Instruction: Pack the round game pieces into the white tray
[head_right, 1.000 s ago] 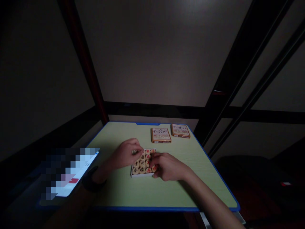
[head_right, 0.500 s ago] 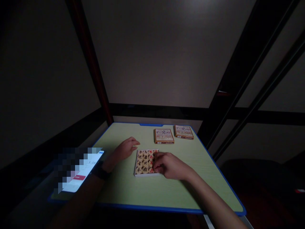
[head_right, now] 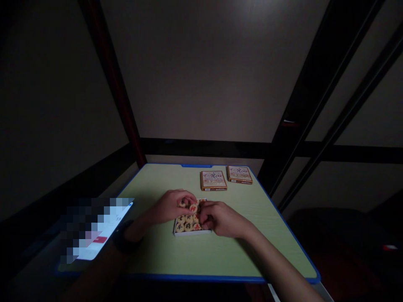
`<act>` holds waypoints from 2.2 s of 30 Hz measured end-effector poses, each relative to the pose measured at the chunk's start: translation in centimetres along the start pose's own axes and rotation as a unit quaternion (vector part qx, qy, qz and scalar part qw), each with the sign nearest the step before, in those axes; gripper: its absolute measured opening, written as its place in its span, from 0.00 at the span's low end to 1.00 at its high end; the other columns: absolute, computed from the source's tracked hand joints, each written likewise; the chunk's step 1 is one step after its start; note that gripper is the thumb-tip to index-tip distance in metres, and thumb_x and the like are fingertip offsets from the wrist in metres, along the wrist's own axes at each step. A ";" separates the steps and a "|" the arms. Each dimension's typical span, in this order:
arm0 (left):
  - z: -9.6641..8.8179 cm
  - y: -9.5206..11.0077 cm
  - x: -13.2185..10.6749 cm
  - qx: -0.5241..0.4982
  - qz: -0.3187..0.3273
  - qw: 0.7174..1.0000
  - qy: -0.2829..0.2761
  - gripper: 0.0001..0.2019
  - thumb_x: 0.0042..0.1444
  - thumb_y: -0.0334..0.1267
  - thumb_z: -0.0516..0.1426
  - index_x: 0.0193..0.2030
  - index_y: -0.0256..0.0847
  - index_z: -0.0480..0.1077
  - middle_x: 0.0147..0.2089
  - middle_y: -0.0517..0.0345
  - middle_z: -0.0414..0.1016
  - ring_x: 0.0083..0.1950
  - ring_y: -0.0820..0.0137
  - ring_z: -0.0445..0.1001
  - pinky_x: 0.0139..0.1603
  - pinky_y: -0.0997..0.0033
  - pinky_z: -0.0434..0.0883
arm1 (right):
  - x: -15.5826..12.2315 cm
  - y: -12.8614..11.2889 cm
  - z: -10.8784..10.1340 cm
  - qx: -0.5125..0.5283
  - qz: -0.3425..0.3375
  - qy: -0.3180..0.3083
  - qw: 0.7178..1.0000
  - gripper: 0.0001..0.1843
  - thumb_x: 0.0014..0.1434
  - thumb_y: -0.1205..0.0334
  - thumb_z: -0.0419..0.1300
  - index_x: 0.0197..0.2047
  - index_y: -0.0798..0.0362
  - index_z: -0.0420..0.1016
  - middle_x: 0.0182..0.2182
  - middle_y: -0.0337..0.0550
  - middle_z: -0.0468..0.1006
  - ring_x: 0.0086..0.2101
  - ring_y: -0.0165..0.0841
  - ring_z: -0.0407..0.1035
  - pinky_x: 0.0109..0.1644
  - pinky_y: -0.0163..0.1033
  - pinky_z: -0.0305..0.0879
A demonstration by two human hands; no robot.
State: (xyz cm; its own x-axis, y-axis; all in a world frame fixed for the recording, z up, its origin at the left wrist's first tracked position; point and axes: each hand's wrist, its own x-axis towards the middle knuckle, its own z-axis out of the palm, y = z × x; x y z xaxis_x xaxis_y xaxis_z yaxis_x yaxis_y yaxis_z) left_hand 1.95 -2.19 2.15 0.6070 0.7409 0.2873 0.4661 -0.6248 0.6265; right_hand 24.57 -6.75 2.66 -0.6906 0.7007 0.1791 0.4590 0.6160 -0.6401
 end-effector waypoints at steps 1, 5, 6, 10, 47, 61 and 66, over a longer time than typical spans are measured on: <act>0.3 0.5 -0.1 -0.025 0.006 0.999 -0.027 0.13 0.47 0.34 0.66 0.42 0.42 0.76 0.39 0.61 0.80 0.39 0.70 0.75 0.42 0.72 0.70 | 0.0 0.1 0.0 -0.001 0.014 0.003 1.000 0.10 0.51 0.78 0.62 0.34 0.54 0.76 0.34 0.40 0.77 0.34 0.31 0.69 0.39 0.34 0.63; 1.0 1.5 -0.5 -0.051 0.014 0.994 -0.095 0.11 0.46 0.33 0.67 0.39 0.41 0.78 0.35 0.62 0.79 0.35 0.73 0.74 0.36 0.75 0.68 | -0.2 0.3 0.1 -0.010 0.053 0.014 0.998 0.11 0.49 0.77 0.64 0.33 0.54 0.71 0.30 0.35 0.75 0.30 0.29 0.66 0.34 0.32 0.59; 1.0 1.6 -0.5 -0.049 0.016 0.994 -0.099 0.11 0.46 0.33 0.67 0.39 0.41 0.78 0.35 0.62 0.79 0.35 0.73 0.74 0.36 0.75 0.67 | -0.2 0.3 0.1 -0.013 0.057 0.013 0.998 0.11 0.49 0.77 0.63 0.33 0.53 0.70 0.30 0.35 0.74 0.30 0.29 0.66 0.33 0.32 0.58; 1.0 1.9 -0.6 -0.068 0.019 0.992 -0.107 0.12 0.46 0.30 0.66 0.39 0.41 0.77 0.36 0.61 0.79 0.36 0.73 0.74 0.38 0.75 0.69 | -0.2 0.2 0.0 -0.020 0.059 0.009 0.998 0.12 0.47 0.78 0.62 0.32 0.53 0.70 0.29 0.35 0.74 0.29 0.29 0.65 0.33 0.32 0.57; 0.8 1.5 -0.6 -0.203 0.053 0.972 -0.109 0.08 0.51 0.32 0.64 0.38 0.40 0.80 0.41 0.55 0.75 0.38 0.74 0.73 0.38 0.75 0.70 | 0.0 -0.1 -0.2 -0.025 0.022 0.001 0.999 0.12 0.47 0.80 0.63 0.32 0.54 0.77 0.31 0.38 0.78 0.32 0.30 0.71 0.37 0.33 0.63; 1.2 1.3 -0.1 -0.057 0.086 0.982 -0.160 0.09 0.49 0.30 0.65 0.38 0.44 0.80 0.37 0.63 0.81 0.45 0.69 0.73 0.50 0.69 0.65 | -0.1 0.2 0.1 -0.012 0.032 0.005 0.999 0.10 0.48 0.79 0.62 0.31 0.54 0.73 0.30 0.37 0.77 0.30 0.28 0.68 0.35 0.32 0.61; 0.6 0.9 0.0 -0.048 0.095 0.986 -0.129 0.07 0.50 0.34 0.66 0.38 0.43 0.79 0.40 0.60 0.82 0.45 0.68 0.74 0.52 0.66 0.65 | -0.1 0.2 0.0 -0.027 0.036 0.002 0.999 0.11 0.47 0.79 0.64 0.31 0.54 0.73 0.30 0.36 0.76 0.30 0.29 0.68 0.35 0.33 0.61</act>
State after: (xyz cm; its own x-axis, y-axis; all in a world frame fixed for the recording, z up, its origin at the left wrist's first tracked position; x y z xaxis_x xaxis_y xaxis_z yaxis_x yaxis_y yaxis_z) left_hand 2.69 -2.90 2.29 0.8270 0.5178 0.2191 0.2726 -0.7100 0.6493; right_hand 24.71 -6.70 2.49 -0.6524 0.7454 0.1369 0.5377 0.5826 -0.6095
